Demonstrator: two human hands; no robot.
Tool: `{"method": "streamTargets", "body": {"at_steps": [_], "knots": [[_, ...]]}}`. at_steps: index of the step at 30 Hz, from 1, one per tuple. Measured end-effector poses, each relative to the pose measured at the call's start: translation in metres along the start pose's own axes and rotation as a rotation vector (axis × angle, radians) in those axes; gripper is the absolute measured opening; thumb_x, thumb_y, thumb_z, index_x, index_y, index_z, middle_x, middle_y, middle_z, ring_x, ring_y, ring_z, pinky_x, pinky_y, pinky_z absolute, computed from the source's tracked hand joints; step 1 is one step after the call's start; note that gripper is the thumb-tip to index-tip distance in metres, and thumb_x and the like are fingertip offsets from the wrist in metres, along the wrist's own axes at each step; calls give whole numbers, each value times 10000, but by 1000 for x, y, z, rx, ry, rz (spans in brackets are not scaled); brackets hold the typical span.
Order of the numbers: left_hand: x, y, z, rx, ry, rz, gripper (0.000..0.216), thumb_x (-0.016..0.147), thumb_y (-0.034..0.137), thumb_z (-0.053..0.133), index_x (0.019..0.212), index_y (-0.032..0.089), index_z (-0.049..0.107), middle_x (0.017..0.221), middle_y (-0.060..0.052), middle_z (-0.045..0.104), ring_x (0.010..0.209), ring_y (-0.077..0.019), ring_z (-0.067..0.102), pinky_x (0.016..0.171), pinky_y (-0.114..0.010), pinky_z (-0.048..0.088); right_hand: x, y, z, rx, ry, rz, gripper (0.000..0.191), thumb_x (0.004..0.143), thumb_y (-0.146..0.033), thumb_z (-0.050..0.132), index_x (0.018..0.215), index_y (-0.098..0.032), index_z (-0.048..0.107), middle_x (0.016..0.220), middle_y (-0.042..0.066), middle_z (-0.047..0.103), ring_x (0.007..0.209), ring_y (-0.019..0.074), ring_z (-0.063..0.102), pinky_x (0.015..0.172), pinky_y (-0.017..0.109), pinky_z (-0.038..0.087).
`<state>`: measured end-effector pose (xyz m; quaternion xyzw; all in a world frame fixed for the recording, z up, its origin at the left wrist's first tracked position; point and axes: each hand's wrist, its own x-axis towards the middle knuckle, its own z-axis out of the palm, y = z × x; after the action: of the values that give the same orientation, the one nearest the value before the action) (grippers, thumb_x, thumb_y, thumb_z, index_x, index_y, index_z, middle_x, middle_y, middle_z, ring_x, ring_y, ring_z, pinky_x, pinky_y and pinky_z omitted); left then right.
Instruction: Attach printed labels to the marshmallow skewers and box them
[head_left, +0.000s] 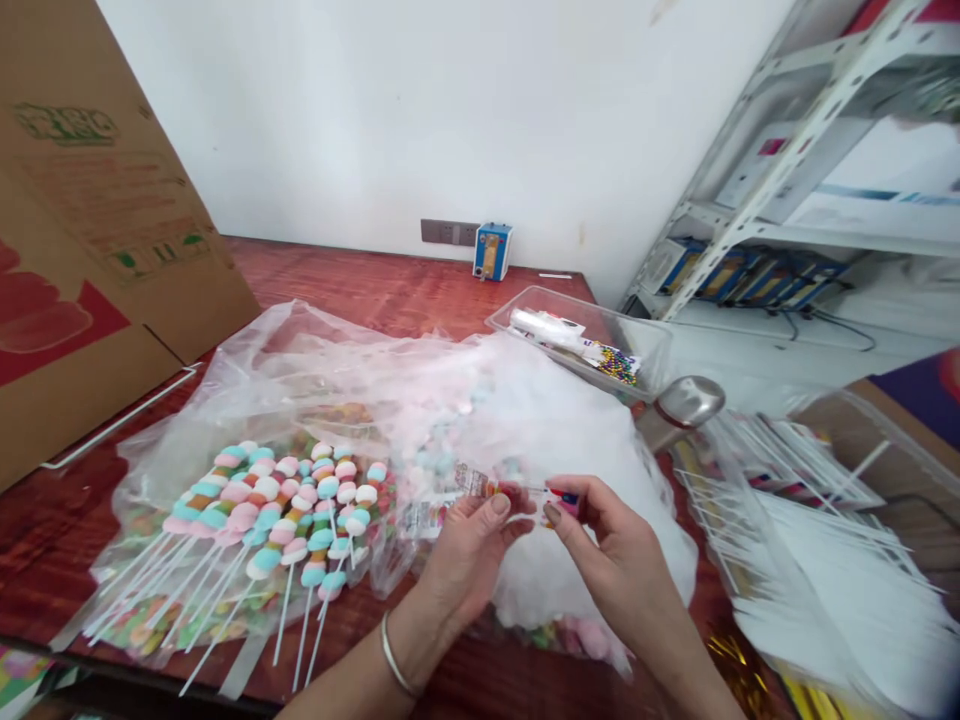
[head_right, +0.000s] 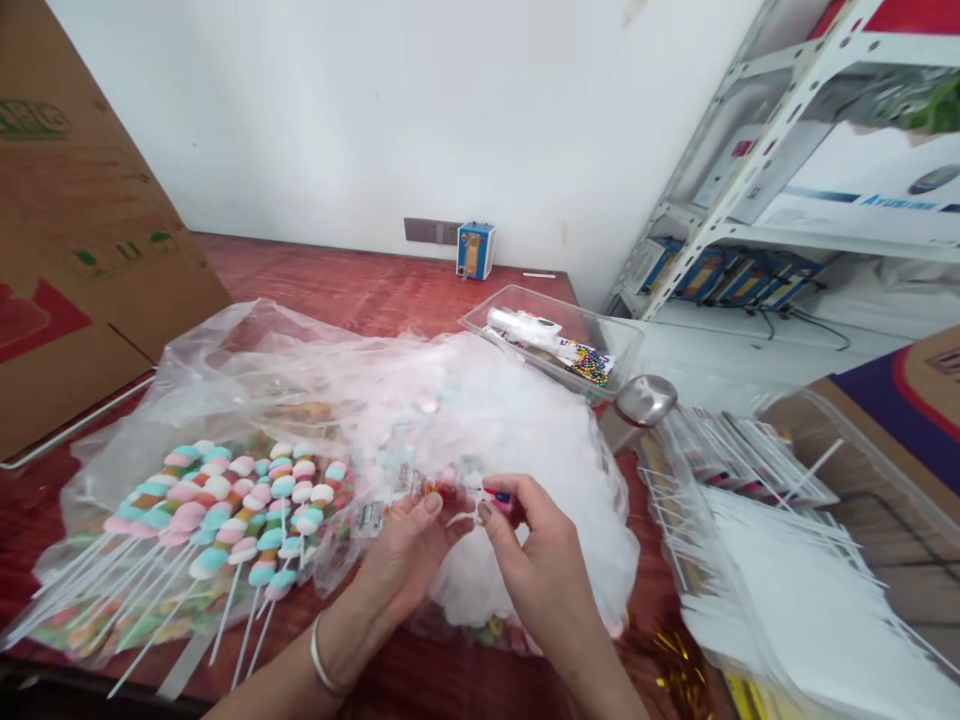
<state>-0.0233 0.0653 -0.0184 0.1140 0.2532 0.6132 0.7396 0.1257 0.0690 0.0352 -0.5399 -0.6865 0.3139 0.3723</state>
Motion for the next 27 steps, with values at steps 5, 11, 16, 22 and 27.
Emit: {"method": "streamTargets", "body": {"at_steps": [5,11,16,22,27], "knots": [[-2,12,3,232,232,175,298,570,325,891,673,130,691,633,-10,662,571,-97,565,606,-224,446,-4,0,13,115,32,42,196,910,-365,579,800,-207,615,715,-3,644,675,166,580,636,257,440],[-6,17,5,236,308,193,342,576,419,865,614,151,655,565,15,616,521,-103,526,560,-236,413,-12,-8,26,22,84,10,357,926,-426,541,641,-214,503,557,-48,459,536,127,435,518,232,338],[-12,14,4,181,247,211,305,672,424,810,651,161,658,600,24,612,533,-91,505,552,-220,406,-16,-8,26,-74,111,-67,414,949,-450,497,616,-204,501,569,-37,454,561,126,434,557,238,339],[-17,14,-1,346,211,332,307,721,419,773,618,159,647,584,6,615,586,-116,544,643,-237,438,-15,-14,22,149,42,53,301,883,-497,579,906,-202,632,699,-11,602,642,158,547,581,248,431],[-24,11,-2,404,228,367,286,641,368,833,640,163,634,611,14,625,596,-123,542,630,-241,433,-17,-21,27,274,16,105,264,840,-471,632,815,-209,618,594,-37,570,517,139,502,485,239,401]]}}
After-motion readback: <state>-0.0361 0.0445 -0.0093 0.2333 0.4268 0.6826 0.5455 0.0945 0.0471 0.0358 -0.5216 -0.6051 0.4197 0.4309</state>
